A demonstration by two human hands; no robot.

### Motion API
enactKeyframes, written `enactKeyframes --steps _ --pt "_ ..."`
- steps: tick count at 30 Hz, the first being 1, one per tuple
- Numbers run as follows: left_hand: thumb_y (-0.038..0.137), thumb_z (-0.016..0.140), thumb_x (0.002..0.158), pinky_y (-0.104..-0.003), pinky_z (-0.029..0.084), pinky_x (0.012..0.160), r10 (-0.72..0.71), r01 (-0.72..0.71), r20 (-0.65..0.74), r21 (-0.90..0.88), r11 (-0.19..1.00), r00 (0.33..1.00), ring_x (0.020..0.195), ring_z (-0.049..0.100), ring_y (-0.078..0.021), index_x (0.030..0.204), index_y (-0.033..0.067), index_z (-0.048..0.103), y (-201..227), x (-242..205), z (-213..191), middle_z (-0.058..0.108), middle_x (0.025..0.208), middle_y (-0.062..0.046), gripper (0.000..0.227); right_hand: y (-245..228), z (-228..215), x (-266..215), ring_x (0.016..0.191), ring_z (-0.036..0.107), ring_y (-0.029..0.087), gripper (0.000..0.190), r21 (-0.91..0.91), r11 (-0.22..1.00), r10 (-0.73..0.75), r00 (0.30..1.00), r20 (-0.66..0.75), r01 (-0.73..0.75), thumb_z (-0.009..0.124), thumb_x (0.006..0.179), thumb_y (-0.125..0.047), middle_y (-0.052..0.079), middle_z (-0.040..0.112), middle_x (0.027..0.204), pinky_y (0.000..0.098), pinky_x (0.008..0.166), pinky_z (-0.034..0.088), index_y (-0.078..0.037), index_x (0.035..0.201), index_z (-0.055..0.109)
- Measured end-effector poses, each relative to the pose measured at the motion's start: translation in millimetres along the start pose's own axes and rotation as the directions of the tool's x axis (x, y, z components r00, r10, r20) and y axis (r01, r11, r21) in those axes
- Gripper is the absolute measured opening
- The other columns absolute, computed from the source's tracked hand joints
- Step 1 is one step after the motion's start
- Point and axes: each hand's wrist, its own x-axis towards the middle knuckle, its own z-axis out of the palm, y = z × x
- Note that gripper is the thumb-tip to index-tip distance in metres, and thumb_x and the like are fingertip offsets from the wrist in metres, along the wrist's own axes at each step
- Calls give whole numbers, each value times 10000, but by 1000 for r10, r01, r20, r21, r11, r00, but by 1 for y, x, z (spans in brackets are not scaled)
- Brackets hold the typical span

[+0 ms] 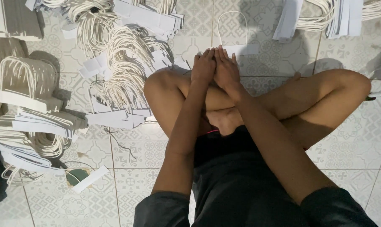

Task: Assembling paper bag handles by attaching a paper loop to a reinforcement strip on the floor.

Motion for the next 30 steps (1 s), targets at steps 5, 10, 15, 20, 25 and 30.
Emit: enactKeyframes --steps 5,10,15,20,25,30 --pt "153 577 1034 -482 453 1059 -7 7 21 0 1000 1000 1454 445 -221 1431 143 595 -1 5 12 446 1577 -11 397 0 -1 -4 1565 287 314 687 -14 1000 -2 1000 -19 2 494 1046 -174 125 197 1722 559 1299 135 -73 1667 220" --pt "267 585 1051 -507 440 1081 -15 17 40 -53 998 999 1471 428 -219 1450 161 592 -3 3 9 414 1604 0 413 25 5 -7 1557 293 319 650 23 998 -51 997 -64 53 469 1069 -267 103 219 1716 582 1279 143 -103 1666 274" --pt "228 572 1057 -511 426 1090 -24 28 43 -81 996 999 1471 428 -218 1495 156 541 -1 -1 -1 425 1599 -15 444 44 -1 -8 1568 255 298 677 25 999 -29 999 -14 29 423 1089 -412 84 190 1722 568 1282 134 -133 1678 243" --pt "134 594 1024 -527 415 1114 -7 11 78 -48 999 997 1473 427 -235 1498 121 533 -6 4 9 419 1595 -51 478 67 -12 -14 1571 248 299 649 36 999 -17 1000 -25 18 383 1120 -415 82 171 1724 560 1286 118 -120 1681 243" --pt "120 598 1027 -524 386 1158 7 -3 135 -30 1000 991 1510 385 -220 1529 97 492 -2 -7 -21 383 1630 -50 513 88 -12 -19 1580 233 260 676 15 999 42 999 -6 -42 345 1113 -486 58 158 1729 545 1298 117 -143 1682 221" --pt "110 639 989 -533 402 1146 15 -13 133 -19 1000 991 1508 390 -245 1521 86 494 -4 -3 -12 384 1619 -84 552 103 -12 -26 1562 281 285 678 11 999 31 999 -29 -31 343 1117 -491 77 189 1725 549 1292 168 -127 1677 227"
